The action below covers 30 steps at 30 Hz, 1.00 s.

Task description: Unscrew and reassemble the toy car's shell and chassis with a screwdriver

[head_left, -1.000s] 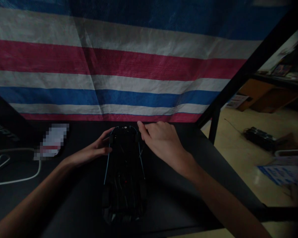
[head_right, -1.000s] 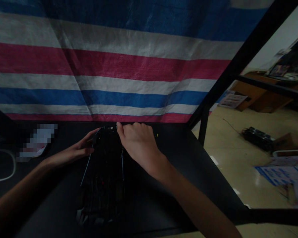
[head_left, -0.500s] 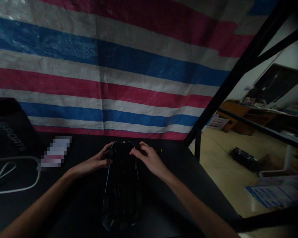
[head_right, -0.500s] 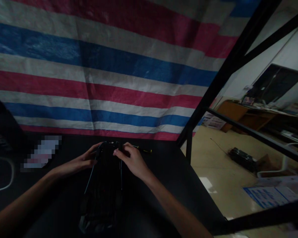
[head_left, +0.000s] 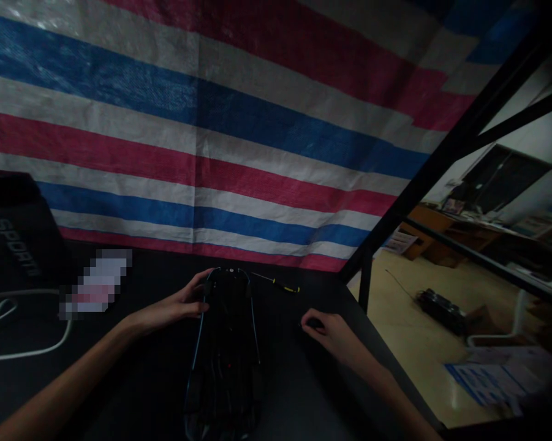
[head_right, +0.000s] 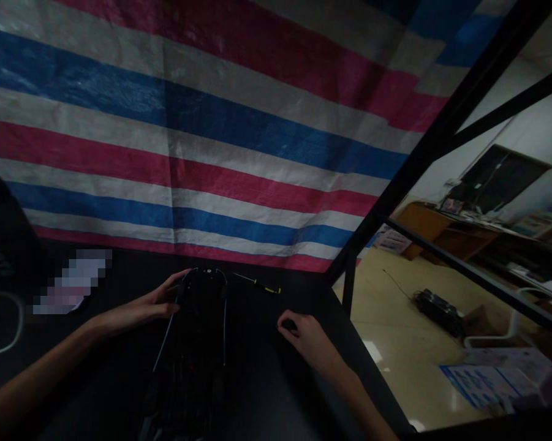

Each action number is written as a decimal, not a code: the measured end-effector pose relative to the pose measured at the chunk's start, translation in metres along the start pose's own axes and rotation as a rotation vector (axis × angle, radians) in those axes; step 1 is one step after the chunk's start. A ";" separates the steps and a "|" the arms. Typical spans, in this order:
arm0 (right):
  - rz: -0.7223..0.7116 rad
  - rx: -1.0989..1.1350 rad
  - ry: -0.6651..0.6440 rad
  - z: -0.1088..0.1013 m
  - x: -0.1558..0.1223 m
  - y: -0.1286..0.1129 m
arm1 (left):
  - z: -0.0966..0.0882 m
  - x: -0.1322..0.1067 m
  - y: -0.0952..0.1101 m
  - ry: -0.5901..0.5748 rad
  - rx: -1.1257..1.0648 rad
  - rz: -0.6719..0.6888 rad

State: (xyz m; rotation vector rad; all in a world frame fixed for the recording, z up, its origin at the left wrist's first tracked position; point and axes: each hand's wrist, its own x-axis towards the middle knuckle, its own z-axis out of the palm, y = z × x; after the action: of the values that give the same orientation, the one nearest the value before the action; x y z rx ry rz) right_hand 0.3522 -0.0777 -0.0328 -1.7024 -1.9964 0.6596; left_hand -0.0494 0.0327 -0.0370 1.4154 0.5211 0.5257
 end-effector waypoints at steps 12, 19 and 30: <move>0.018 -0.144 0.049 0.015 0.000 0.016 | 0.004 0.000 0.002 0.022 -0.025 -0.019; 0.030 -0.181 0.048 0.019 0.002 0.003 | 0.003 0.000 0.001 0.013 -0.035 -0.008; -0.438 -0.062 -0.106 0.053 0.046 -0.166 | 0.002 0.002 -0.004 0.006 -0.044 0.040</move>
State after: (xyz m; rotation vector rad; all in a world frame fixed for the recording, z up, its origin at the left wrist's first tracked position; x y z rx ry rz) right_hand 0.1831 -0.0580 0.0273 -1.2153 -2.3802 0.5440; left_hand -0.0468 0.0320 -0.0405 1.3852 0.4846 0.5706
